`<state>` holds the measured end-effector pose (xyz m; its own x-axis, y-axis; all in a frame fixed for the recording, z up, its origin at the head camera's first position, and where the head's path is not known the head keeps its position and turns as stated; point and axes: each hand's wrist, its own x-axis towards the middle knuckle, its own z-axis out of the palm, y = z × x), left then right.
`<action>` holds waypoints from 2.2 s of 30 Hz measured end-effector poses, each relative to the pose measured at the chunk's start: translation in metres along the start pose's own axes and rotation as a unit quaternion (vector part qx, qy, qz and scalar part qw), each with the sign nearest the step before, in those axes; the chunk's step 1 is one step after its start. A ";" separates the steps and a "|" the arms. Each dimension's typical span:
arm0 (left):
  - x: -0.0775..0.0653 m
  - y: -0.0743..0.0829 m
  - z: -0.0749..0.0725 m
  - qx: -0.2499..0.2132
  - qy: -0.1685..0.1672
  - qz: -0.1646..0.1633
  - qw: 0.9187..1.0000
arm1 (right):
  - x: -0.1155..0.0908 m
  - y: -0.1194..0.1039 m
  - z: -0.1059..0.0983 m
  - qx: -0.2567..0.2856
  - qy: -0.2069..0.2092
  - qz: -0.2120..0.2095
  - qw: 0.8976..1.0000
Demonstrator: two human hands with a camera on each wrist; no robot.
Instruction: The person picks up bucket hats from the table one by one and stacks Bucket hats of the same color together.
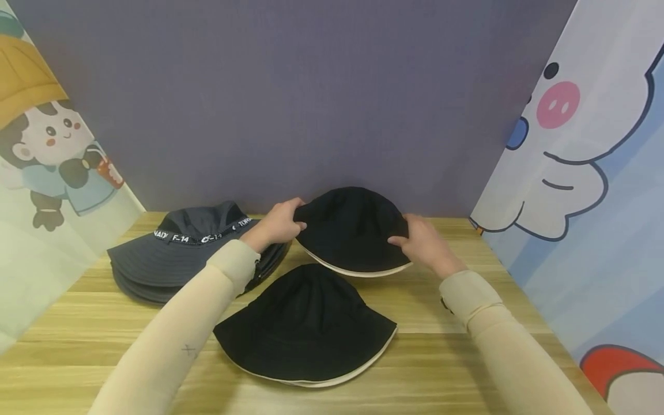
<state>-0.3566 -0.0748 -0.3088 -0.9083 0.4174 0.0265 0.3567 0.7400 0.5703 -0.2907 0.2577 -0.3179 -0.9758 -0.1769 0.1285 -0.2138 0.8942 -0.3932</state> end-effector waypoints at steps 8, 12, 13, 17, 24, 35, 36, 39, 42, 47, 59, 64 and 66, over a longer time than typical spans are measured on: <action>-0.012 -0.006 -0.013 0.005 -0.010 0.010 1.000 | -0.002 -0.009 0.000 0.013 -0.020 -0.007 1.000; -0.016 -0.011 -0.014 -0.002 -0.008 0.011 1.000 | -0.002 -0.012 0.001 0.022 -0.024 -0.015 0.999; -0.017 -0.013 -0.014 -0.004 -0.007 0.012 1.000 | -0.003 -0.012 0.002 0.024 -0.024 -0.018 0.999; -0.022 -0.018 -0.018 -0.013 -0.003 0.014 1.000 | -0.005 -0.015 0.001 0.032 -0.024 -0.024 0.999; -0.038 -0.021 -0.025 -0.065 -0.018 0.010 0.998 | -0.012 -0.023 -0.002 0.040 -0.021 -0.038 0.998; -0.065 -0.029 -0.032 -0.088 -0.052 0.016 0.995 | -0.020 -0.035 0.000 0.043 -0.041 -0.054 0.997; -0.066 -0.030 -0.032 -0.092 -0.054 0.016 0.994 | -0.020 -0.036 0.000 0.041 -0.043 -0.055 0.997; -0.071 -0.031 -0.033 -0.102 -0.056 0.019 0.993 | -0.022 -0.037 0.002 0.038 -0.043 -0.059 0.997; -0.076 -0.033 -0.033 -0.116 -0.058 0.026 0.991 | -0.024 -0.038 0.005 0.035 -0.039 -0.070 0.996; -0.083 -0.037 -0.034 -0.135 -0.066 0.032 0.988 | -0.027 -0.042 0.009 0.040 -0.042 -0.084 0.995; -0.100 -0.042 -0.043 -0.151 -0.120 0.040 0.980 | -0.039 -0.052 0.014 0.048 -0.043 -0.113 0.992; -0.107 -0.047 -0.044 -0.177 -0.158 0.027 0.971 | -0.045 -0.056 0.017 0.065 -0.062 -0.117 0.989; -0.111 -0.049 -0.044 -0.181 -0.169 0.025 0.969 | -0.047 -0.057 0.019 0.074 -0.072 -0.115 0.988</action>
<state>-0.2828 -0.1807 -0.3033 -0.7468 0.6420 -0.1734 0.2430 0.5062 0.8275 -0.2335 0.2073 -0.3192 -0.8952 -0.4336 0.1033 -0.4238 0.7562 -0.4986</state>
